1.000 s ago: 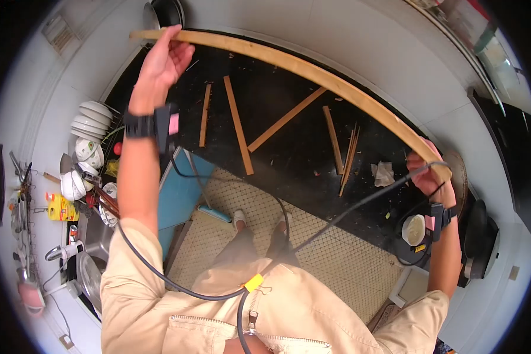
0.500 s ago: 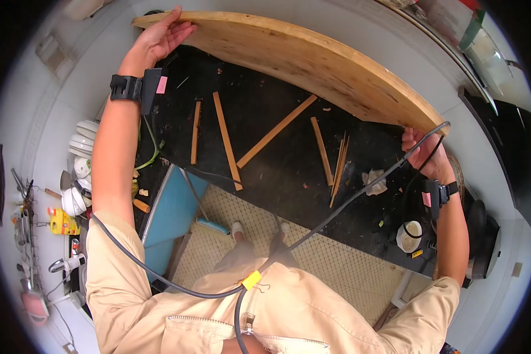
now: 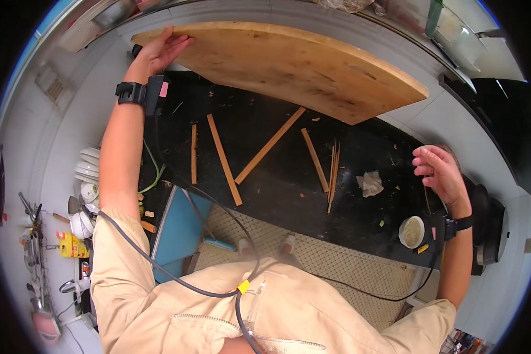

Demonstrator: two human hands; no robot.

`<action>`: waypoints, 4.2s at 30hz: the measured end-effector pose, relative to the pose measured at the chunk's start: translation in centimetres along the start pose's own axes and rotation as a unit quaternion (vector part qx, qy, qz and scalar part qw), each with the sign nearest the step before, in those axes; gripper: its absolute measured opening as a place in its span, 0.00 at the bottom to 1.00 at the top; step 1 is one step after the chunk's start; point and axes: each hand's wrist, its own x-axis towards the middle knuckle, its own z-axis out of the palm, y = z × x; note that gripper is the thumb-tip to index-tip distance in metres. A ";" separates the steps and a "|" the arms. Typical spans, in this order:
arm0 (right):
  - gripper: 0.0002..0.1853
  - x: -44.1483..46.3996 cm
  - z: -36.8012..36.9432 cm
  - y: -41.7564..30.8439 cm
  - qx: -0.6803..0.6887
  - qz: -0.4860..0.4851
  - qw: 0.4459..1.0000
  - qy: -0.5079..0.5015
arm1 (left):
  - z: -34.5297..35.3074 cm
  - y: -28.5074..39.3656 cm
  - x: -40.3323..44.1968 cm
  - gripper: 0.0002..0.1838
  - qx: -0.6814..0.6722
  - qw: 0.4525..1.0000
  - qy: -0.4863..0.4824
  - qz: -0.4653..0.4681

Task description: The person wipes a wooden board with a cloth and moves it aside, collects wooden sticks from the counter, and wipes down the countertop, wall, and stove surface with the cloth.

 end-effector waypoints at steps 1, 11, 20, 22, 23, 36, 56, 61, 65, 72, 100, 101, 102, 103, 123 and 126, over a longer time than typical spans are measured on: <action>0.20 0.8 -0.4 1.3 0.033 0.014 0.999 -0.013 | -0.2 0.1 0.1 0.27 -0.012 0.999 -0.027 -0.012; 0.33 9.9 5.5 6.1 0.348 0.064 0.931 -0.090 | -5.1 -3.5 -3.9 0.32 -0.099 0.992 -0.034 -0.071; 0.27 12.9 10.6 15.4 0.316 0.279 0.897 -0.136 | -13.2 -12.8 -14.5 0.22 -0.184 0.973 0.107 -0.092; 0.28 12.4 11.6 16.2 0.290 0.294 0.902 -0.129 | -14.5 -14.7 -15.7 0.24 -0.197 0.969 0.117 -0.091; 0.27 12.5 11.5 17.0 0.263 0.305 0.908 -0.119 | -14.9 -15.5 -16.2 0.25 -0.217 0.967 0.095 -0.091; 0.26 5.5 12.1 15.9 0.148 0.337 0.915 -0.167 | -15.8 -20.0 -22.8 0.24 -0.232 0.972 0.025 0.001; 0.28 5.5 12.9 22.9 0.223 0.280 0.923 -0.138 | -16.8 -24.9 -26.6 0.43 -0.408 0.887 0.186 -0.113; 0.29 4.8 14.5 23.3 0.216 0.284 0.933 -0.047 | -18.5 -26.6 -23.7 0.30 -0.321 0.931 0.099 -0.140; 0.29 4.2 15.8 23.6 0.169 0.258 0.950 0.050 | -17.8 -26.6 -23.7 0.26 -0.327 0.929 0.127 -0.114; 0.27 3.7 14.0 24.7 0.158 0.183 0.970 0.024 | -14.8 -25.6 -27.0 0.26 -0.296 0.931 0.208 -0.058; 0.28 -20.2 32.6 16.7 0.114 0.012 0.924 -0.364 | -17.5 -16.7 -89.6 0.28 -0.319 0.765 0.455 0.326; 0.27 -22.1 35.5 15.9 0.107 0.035 0.905 -0.410 | -17.8 -16.1 -92.7 0.29 -0.306 0.749 0.478 0.343; 0.27 -23.3 38.5 15.7 0.093 0.024 0.895 -0.436 | -18.0 -15.5 -95.5 0.30 -0.291 0.729 0.503 0.361; 0.27 -25.1 41.4 15.3 0.096 0.030 0.873 -0.477 | -18.7 -15.4 -98.0 0.30 -0.288 0.728 0.503 0.366; 0.43 -35.5 79.3 17.7 -0.213 -0.021 0.808 -0.548 | -39.5 -19.6 -116.7 0.20 -0.267 0.620 0.598 0.432; 0.40 -38.3 79.2 15.4 -0.202 -0.029 0.781 -0.590 | -42.5 -22.7 -116.6 0.20 -0.310 0.622 0.582 0.423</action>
